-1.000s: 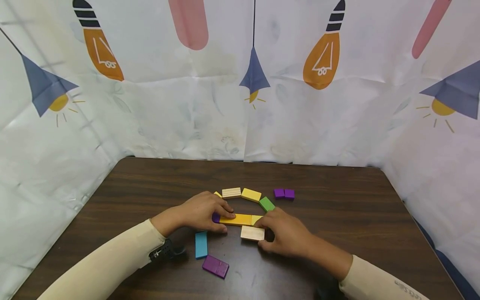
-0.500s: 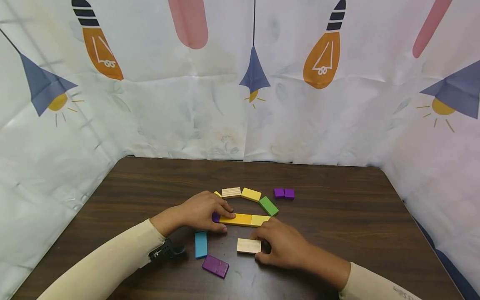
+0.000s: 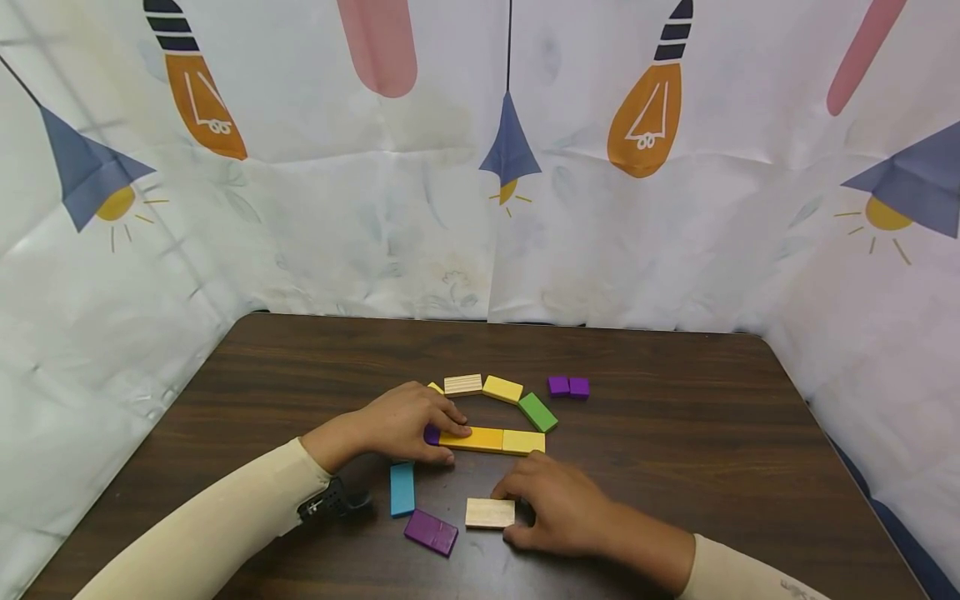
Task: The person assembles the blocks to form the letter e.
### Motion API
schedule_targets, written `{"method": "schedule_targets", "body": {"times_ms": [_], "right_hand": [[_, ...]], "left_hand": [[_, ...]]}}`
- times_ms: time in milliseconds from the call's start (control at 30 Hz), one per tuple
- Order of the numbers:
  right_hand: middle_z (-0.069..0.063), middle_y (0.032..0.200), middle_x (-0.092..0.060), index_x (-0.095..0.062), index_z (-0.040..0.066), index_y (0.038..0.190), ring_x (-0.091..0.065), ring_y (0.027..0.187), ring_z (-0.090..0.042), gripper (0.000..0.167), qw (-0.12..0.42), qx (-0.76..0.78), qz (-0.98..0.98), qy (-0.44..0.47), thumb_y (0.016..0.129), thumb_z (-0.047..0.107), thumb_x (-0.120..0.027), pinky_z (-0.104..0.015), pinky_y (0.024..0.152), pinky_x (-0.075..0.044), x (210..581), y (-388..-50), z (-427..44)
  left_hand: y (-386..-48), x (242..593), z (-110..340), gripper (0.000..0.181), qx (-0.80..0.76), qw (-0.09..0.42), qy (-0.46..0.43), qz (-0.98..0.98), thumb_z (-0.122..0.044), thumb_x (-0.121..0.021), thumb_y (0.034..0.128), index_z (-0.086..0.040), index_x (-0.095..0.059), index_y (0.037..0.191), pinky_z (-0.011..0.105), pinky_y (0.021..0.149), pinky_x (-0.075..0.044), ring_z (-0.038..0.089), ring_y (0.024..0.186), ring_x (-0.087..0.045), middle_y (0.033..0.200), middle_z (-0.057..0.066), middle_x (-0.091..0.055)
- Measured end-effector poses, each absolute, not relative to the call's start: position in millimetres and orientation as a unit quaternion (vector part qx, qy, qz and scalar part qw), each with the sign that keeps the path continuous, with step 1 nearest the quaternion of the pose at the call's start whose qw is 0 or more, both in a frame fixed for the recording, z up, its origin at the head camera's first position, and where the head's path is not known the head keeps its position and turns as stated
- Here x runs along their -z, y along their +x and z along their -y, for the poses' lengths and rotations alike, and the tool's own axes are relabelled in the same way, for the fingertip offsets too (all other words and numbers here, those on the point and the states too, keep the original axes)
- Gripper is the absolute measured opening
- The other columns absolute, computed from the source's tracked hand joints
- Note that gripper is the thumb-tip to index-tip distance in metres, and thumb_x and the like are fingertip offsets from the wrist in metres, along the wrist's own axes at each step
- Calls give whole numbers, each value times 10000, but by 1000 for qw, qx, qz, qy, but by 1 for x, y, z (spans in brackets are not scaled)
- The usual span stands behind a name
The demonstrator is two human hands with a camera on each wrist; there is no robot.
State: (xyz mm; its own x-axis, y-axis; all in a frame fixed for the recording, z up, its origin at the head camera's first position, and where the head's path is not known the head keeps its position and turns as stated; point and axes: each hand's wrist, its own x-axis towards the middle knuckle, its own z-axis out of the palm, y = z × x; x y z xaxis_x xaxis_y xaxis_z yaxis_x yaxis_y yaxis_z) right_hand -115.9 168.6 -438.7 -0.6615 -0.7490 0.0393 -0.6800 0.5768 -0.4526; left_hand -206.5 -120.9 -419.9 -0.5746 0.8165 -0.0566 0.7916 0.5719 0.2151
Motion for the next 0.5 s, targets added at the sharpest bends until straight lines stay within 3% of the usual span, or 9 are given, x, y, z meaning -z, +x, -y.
{"method": "schedule_targets", "body": {"times_ms": [167,500], "right_hand": [[226,1073,-585,-712,337,1147,-518,1007,-25,287,93,227,-881,-405,877,383,-800,-266,766,-495,441,-113,-168],[253,1058,-571,-708,366,1139,-493,988,-6,285,106,228,-869,-426,873,392,-805,-243,740,-462,442,-108,-166]], "left_hand": [[-207,421,122,431,-83,73,457,-882,-529,-720,911,-351,-721,1304,428,940,-494,77,1151,-632,1257,-134,-693],[-206,421,122,429,-82,74,456,-883,-523,-718,913,-353,-719,1306,425,947,-490,81,1154,-629,1257,-129,-694]]}}
